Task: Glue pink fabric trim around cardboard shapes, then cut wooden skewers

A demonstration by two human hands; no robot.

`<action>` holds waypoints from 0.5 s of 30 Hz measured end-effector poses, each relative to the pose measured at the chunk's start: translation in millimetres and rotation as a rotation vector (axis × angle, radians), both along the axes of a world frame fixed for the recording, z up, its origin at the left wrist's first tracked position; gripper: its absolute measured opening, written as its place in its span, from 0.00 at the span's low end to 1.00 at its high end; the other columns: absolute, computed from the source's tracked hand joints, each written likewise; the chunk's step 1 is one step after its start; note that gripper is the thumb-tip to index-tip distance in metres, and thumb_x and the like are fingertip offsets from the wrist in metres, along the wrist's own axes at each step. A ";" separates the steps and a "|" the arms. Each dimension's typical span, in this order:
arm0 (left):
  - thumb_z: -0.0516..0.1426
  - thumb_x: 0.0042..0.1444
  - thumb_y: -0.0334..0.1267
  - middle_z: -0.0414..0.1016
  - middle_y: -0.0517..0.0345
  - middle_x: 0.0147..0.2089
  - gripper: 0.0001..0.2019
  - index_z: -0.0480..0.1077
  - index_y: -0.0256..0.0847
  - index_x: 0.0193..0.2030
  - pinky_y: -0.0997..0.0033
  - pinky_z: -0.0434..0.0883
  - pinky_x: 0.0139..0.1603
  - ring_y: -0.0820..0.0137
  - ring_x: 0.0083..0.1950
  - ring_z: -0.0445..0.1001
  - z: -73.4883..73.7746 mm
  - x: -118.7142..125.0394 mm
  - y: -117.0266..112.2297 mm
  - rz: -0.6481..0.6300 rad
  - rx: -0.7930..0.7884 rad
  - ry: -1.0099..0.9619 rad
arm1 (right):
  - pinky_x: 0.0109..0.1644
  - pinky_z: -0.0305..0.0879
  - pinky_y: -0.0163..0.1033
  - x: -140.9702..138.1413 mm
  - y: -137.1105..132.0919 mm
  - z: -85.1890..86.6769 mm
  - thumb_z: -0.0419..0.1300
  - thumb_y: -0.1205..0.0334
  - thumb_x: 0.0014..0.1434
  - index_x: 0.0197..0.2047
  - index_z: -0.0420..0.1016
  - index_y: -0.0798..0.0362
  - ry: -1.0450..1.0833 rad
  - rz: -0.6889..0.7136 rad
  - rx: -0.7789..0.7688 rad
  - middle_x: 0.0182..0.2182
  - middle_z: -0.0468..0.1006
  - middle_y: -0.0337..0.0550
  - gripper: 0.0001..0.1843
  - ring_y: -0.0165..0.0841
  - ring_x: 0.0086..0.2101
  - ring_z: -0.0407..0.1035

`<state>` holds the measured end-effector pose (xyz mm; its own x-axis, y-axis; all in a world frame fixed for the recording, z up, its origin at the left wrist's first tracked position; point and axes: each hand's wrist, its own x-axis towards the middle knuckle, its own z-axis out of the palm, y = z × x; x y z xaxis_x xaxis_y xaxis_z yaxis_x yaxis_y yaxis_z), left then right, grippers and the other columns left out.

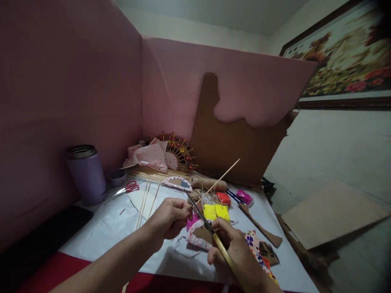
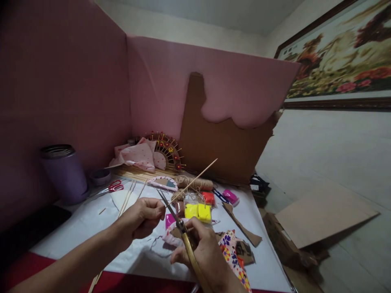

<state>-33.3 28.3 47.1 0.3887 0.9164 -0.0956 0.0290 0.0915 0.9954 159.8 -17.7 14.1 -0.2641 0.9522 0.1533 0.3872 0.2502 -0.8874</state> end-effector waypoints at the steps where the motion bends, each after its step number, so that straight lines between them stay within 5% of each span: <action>1: 0.54 0.40 0.41 0.46 0.73 0.13 0.08 0.57 0.43 0.20 0.78 0.43 0.11 0.81 0.13 0.38 -0.7 -1.2 1.5 -0.032 -0.031 -0.001 | 0.23 0.49 0.29 -0.1 0.0 0.8 0.67 0.65 0.42 0.31 0.62 0.50 -0.009 -0.005 -0.011 0.15 0.61 0.26 0.16 0.25 0.19 0.56; 5: 0.55 0.42 0.44 0.49 0.72 0.11 0.09 0.62 0.42 0.22 0.77 0.43 0.10 0.80 0.11 0.39 -2.6 -1.7 4.4 -0.061 -0.044 0.027 | 0.23 0.48 0.30 0.5 2.9 1.7 0.67 0.67 0.41 0.30 0.63 0.51 -0.051 -0.048 -0.003 0.15 0.61 0.26 0.16 0.25 0.20 0.55; 10: 0.57 0.49 0.41 0.62 0.63 0.20 0.09 0.66 0.40 0.23 0.78 0.52 0.20 0.77 0.20 0.54 -5.0 5.7 -3.8 0.172 0.210 0.048 | 0.24 0.49 0.31 1.7 5.5 3.8 0.65 0.63 0.43 0.29 0.64 0.52 -0.146 -0.109 0.044 0.17 0.60 0.28 0.13 0.27 0.21 0.55; 15: 0.59 0.46 0.35 0.56 0.65 0.20 0.10 0.64 0.40 0.18 0.77 0.51 0.25 0.75 0.25 0.51 -1.1 4.3 -12.5 0.243 0.310 0.046 | 0.25 0.51 0.31 -1.6 1.9 9.1 0.66 0.65 0.42 0.28 0.63 0.51 -0.094 -0.059 -0.029 0.17 0.63 0.28 0.13 0.27 0.21 0.56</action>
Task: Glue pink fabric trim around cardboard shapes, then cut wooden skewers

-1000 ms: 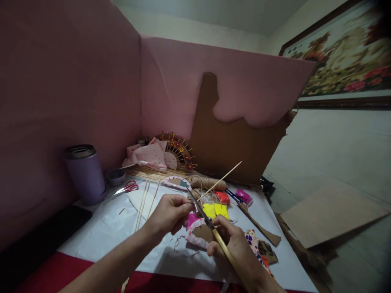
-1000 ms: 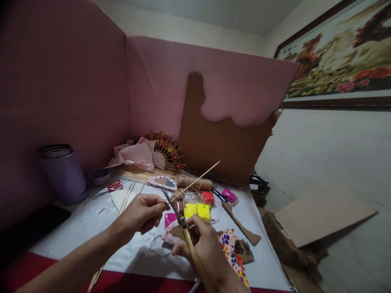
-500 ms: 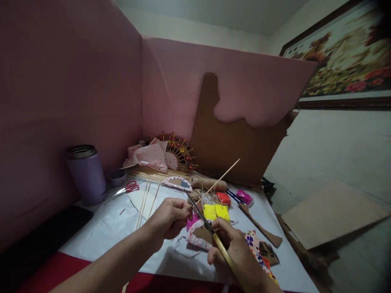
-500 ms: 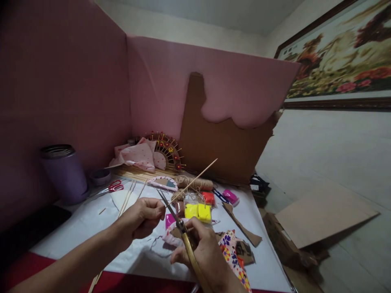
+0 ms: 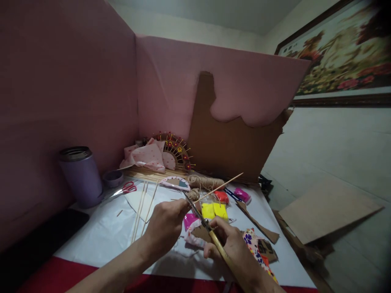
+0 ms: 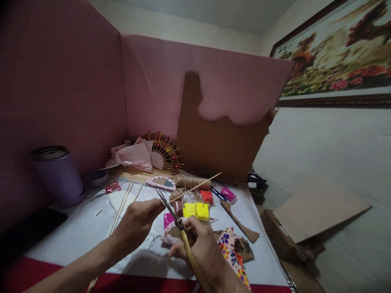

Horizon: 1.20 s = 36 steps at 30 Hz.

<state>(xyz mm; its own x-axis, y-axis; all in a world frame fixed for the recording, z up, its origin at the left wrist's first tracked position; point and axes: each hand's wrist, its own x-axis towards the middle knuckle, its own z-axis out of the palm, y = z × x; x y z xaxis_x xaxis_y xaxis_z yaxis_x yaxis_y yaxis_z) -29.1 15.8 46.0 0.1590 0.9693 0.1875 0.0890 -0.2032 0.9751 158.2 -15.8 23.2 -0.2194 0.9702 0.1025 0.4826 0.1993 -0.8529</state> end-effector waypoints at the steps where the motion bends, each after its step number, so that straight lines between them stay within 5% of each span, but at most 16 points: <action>1: 0.59 0.46 0.35 0.55 0.66 0.19 0.11 0.63 0.40 0.17 0.77 0.50 0.24 0.76 0.24 0.50 1.9 -1.0 0.3 -0.017 -0.022 -0.006 | 0.25 0.52 0.30 -0.7 -1.1 0.4 0.66 0.65 0.43 0.29 0.64 0.51 0.022 0.023 -0.011 0.17 0.64 0.29 0.13 0.27 0.22 0.57; 9: 0.56 0.39 0.37 0.47 0.74 0.11 0.07 0.59 0.42 0.18 0.78 0.43 0.10 0.81 0.12 0.38 5.7 -8.1 15.8 -0.289 -0.378 -0.049 | 0.23 0.47 0.30 -1.1 -7.4 2.4 0.69 0.70 0.37 0.28 0.64 0.51 0.023 0.017 0.070 0.17 0.55 0.25 0.18 0.24 0.21 0.50; 14: 0.55 0.48 0.42 0.58 0.67 0.14 0.10 0.64 0.40 0.23 0.78 0.47 0.14 0.79 0.14 0.47 1.1 0.1 10.8 -0.161 -0.233 -0.061 | 0.24 0.48 0.30 1.5 -3.6 4.5 0.68 0.69 0.39 0.27 0.63 0.51 -0.023 -0.038 0.054 0.15 0.57 0.25 0.16 0.25 0.20 0.51; 19: 0.60 0.47 0.36 0.61 0.64 0.21 0.09 0.67 0.38 0.20 0.79 0.53 0.25 0.77 0.26 0.53 2.3 3.6 0.4 -0.024 -0.021 -0.071 | 0.26 0.52 0.30 0.9 -1.8 4.0 0.68 0.68 0.39 0.28 0.65 0.51 -0.047 -0.063 0.066 0.17 0.65 0.27 0.16 0.27 0.22 0.57; 23: 0.58 0.45 0.35 0.53 0.68 0.15 0.09 0.65 0.38 0.17 0.78 0.48 0.20 0.79 0.20 0.48 7.6 -0.1 2.9 -0.096 -0.107 -0.083 | 0.24 0.51 0.30 0.2 -4.5 5.4 0.68 0.68 0.40 0.29 0.65 0.50 0.002 0.006 0.027 0.16 0.67 0.26 0.16 0.26 0.20 0.57; 30: 0.57 0.38 0.37 0.51 0.71 0.10 0.10 0.56 0.43 0.17 0.78 0.42 0.10 0.82 0.11 0.39 1.8 -7.7 15.3 -0.301 -0.392 -0.112 | 0.23 0.48 0.31 2.9 -6.8 9.1 0.73 0.61 0.35 0.29 0.65 0.51 -0.021 0.038 0.090 0.16 0.57 0.25 0.21 0.25 0.20 0.50; 36: 0.57 0.47 0.43 0.60 0.66 0.15 0.10 0.65 0.40 0.23 0.78 0.47 0.14 0.79 0.14 0.50 -3.5 1.4 11.5 -0.126 -0.214 -0.085 | 0.24 0.50 0.31 5.0 -1.7 3.3 0.72 0.58 0.37 0.28 0.66 0.51 -0.096 -0.063 0.102 0.17 0.62 0.28 0.18 0.26 0.21 0.53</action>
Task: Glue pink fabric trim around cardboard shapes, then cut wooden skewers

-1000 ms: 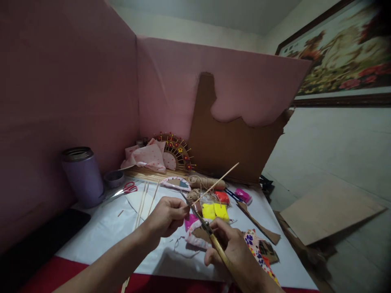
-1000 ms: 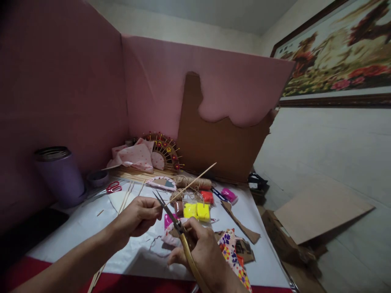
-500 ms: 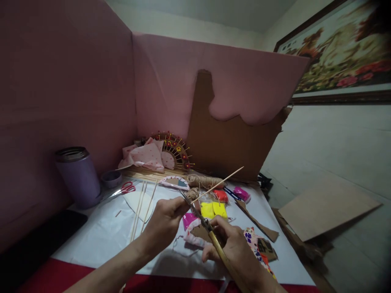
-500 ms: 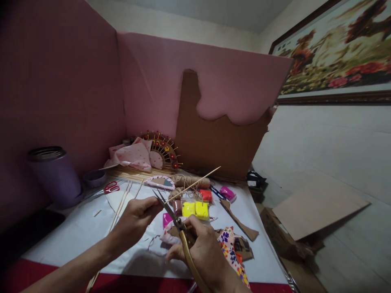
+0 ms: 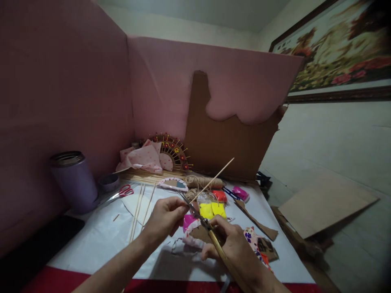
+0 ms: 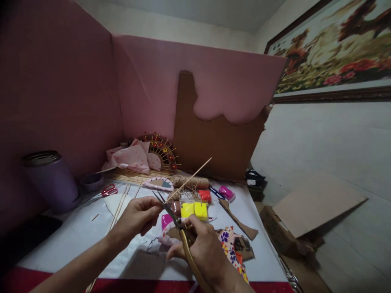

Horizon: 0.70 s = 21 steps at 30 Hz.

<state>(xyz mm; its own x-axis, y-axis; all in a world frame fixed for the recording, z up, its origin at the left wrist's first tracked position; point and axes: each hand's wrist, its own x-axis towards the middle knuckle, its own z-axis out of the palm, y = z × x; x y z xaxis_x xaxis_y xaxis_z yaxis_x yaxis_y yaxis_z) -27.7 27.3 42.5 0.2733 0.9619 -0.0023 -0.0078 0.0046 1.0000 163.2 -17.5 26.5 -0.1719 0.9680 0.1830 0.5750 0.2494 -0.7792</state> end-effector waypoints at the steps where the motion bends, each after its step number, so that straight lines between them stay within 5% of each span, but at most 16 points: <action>1: 0.58 0.48 0.42 0.61 0.65 0.18 0.09 0.67 0.39 0.24 0.78 0.50 0.16 0.78 0.17 0.53 -0.2 2.0 -2.3 0.050 0.057 0.002 | 0.24 0.51 0.31 0.1 0.7 -0.5 0.71 0.58 0.37 0.28 0.67 0.51 -0.014 -0.014 0.007 0.17 0.63 0.28 0.18 0.27 0.21 0.54; 6: 0.59 0.47 0.36 0.57 0.66 0.18 0.11 0.65 0.39 0.18 0.78 0.52 0.23 0.77 0.23 0.52 1.5 4.7 -9.4 0.146 0.169 0.003 | 0.25 0.52 0.32 -2.4 0.4 2.0 0.71 0.59 0.37 0.29 0.68 0.51 -0.035 -0.012 0.017 0.17 0.65 0.28 0.18 0.27 0.21 0.56; 12: 0.56 0.40 0.37 0.52 0.70 0.11 0.08 0.60 0.41 0.18 0.79 0.42 0.14 0.82 0.13 0.41 7.1 -2.0 -2.0 -0.028 -0.098 -0.033 | 0.24 0.51 0.31 -3.6 -3.6 5.8 0.72 0.60 0.38 0.28 0.66 0.51 0.065 0.072 -0.015 0.17 0.63 0.27 0.18 0.26 0.20 0.55; 16: 0.55 0.34 0.36 0.50 0.71 0.10 0.07 0.58 0.43 0.18 0.79 0.44 0.11 0.82 0.11 0.40 7.7 -5.3 3.2 -0.134 -0.220 -0.042 | 0.23 0.50 0.30 -2.5 -5.3 6.4 0.72 0.60 0.37 0.28 0.66 0.51 0.110 0.104 -0.030 0.17 0.60 0.26 0.19 0.25 0.20 0.53; 21: 0.57 0.45 0.41 0.57 0.67 0.13 0.09 0.63 0.40 0.22 0.79 0.45 0.13 0.80 0.13 0.47 1.6 0.2 0.2 -0.008 -0.093 -0.020 | 0.23 0.48 0.31 -2.7 -1.3 5.8 0.72 0.61 0.37 0.27 0.66 0.52 0.046 0.015 -0.030 0.16 0.60 0.27 0.18 0.26 0.20 0.52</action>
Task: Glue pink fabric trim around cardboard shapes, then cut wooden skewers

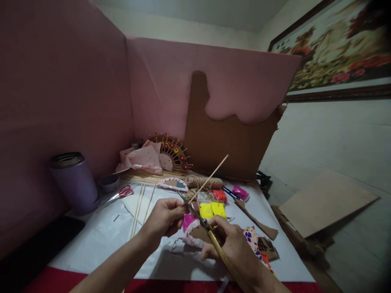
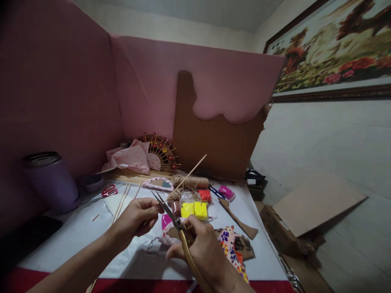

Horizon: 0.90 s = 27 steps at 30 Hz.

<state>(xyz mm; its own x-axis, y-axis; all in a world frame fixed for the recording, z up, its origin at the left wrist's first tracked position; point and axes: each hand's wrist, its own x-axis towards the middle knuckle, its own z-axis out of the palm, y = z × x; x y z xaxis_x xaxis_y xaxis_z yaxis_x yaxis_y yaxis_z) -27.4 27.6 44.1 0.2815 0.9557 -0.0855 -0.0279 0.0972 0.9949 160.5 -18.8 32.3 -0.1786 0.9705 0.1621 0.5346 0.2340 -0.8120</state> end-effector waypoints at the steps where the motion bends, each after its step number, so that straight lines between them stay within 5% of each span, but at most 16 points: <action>1: 0.57 0.47 0.41 0.59 0.66 0.16 0.09 0.64 0.39 0.23 0.79 0.47 0.15 0.79 0.15 0.51 -1.5 1.6 -2.2 0.050 0.055 0.001 | 0.23 0.48 0.31 -0.3 0.8 -0.2 0.71 0.60 0.37 0.27 0.66 0.52 -0.025 -0.020 0.009 0.15 0.60 0.27 0.18 0.26 0.20 0.52; 6: 0.59 0.46 0.37 0.57 0.66 0.19 0.10 0.65 0.38 0.19 0.80 0.52 0.22 0.78 0.23 0.52 -1.1 3.6 -9.9 0.152 0.192 -0.004 | 0.23 0.48 0.30 -1.7 0.8 -0.9 0.71 0.63 0.38 0.27 0.65 0.52 -0.007 -0.004 0.006 0.15 0.59 0.26 0.18 0.25 0.20 0.51; 12: 0.57 0.40 0.38 0.50 0.71 0.10 0.08 0.61 0.40 0.18 0.80 0.40 0.13 0.83 0.12 0.40 6.3 -6.4 0.1 -0.044 -0.056 -0.020 | 0.23 0.49 0.30 -1.0 -2.6 1.8 0.70 0.64 0.39 0.28 0.65 0.52 0.041 0.094 -0.031 0.16 0.60 0.26 0.17 0.24 0.20 0.53; 16: 0.57 0.35 0.36 0.51 0.71 0.10 0.07 0.60 0.41 0.18 0.79 0.43 0.11 0.82 0.11 0.41 3.9 -9.5 4.6 -0.128 -0.142 -0.027 | 0.23 0.47 0.30 0.4 -2.6 1.6 0.71 0.62 0.38 0.28 0.65 0.52 0.013 0.089 -0.022 0.16 0.57 0.26 0.18 0.24 0.20 0.50; 23: 0.60 0.44 0.37 0.59 0.66 0.19 0.09 0.65 0.38 0.20 0.82 0.51 0.20 0.80 0.21 0.52 -0.1 2.2 -5.2 0.120 0.134 -0.032 | 0.23 0.46 0.31 3.4 4.5 -3.2 0.69 0.61 0.40 0.27 0.65 0.53 -0.094 -0.010 0.029 0.16 0.57 0.27 0.16 0.25 0.20 0.51; 27: 0.61 0.40 0.33 0.56 0.67 0.16 0.11 0.63 0.37 0.16 0.82 0.49 0.20 0.81 0.21 0.50 4.4 -0.4 -5.3 0.114 0.142 -0.038 | 0.24 0.48 0.31 2.2 3.8 -1.9 0.68 0.63 0.42 0.28 0.65 0.53 -0.043 0.047 -0.012 0.16 0.61 0.27 0.14 0.25 0.20 0.52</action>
<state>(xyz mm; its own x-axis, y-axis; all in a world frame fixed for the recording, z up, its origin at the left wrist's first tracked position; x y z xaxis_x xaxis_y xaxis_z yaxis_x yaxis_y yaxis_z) -27.9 22.3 48.5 0.1714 0.9833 0.0616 -0.0687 -0.0505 0.9964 162.7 -15.1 30.5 -0.2303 0.9628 0.1414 0.5576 0.2497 -0.7917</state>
